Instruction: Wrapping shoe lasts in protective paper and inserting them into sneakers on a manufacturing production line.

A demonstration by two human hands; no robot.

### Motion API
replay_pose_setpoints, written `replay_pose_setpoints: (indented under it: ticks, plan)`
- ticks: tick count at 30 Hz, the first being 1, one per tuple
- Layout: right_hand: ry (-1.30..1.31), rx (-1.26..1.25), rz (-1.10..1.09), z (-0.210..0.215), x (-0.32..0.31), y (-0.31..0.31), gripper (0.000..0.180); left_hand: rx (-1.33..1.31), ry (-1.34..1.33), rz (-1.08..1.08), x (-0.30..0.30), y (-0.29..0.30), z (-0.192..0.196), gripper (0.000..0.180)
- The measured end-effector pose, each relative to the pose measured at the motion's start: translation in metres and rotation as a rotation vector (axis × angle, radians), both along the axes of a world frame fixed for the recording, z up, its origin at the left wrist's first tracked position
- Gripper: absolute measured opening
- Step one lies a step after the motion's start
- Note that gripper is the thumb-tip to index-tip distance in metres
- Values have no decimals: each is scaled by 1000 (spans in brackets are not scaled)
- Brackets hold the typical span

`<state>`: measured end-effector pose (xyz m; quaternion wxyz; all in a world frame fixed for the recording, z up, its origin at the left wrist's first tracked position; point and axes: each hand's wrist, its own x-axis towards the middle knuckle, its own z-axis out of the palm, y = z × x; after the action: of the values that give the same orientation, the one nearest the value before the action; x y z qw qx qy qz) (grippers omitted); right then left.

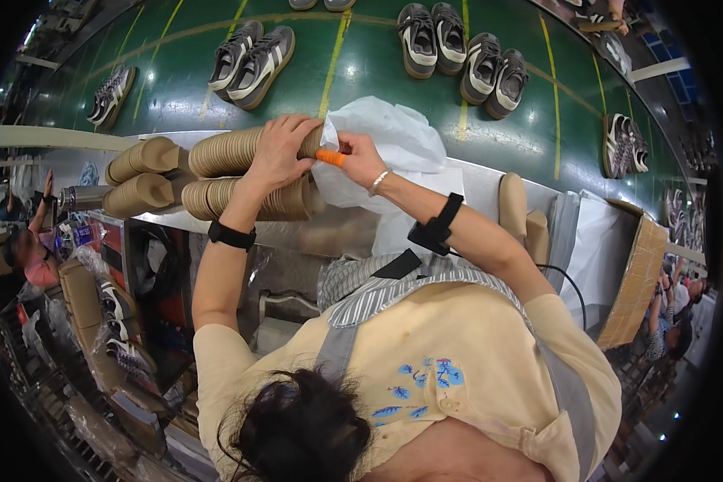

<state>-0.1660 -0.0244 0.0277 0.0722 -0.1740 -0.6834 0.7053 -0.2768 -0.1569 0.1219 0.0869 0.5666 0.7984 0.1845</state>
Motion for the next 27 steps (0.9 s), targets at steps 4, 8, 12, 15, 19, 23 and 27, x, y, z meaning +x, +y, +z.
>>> replay_pose_setpoints:
  ticks: [4,8,12,15,19,23,27]
  plan:
    - [101,-20,-24,7,-9,-4,20,-2,-87,0,-11,-3,-7,66]
    - [18,57,-14,3,14,40,13,37,-109,11,-13,-8,-7,68]
    - [88,-491,38,35,48,98,8,31,-307,-11,-19,-8,7,70]
    - [271,-477,253,60,49,122,14,72,-640,10,7,29,36,84]
    - [297,-504,254,93,54,110,14,274,-590,117,63,70,26,91]
    - [183,-427,202,82,82,113,14,327,-532,4,77,69,16,89]
    - [141,-542,14,53,116,128,18,425,-888,139,78,54,-8,80]
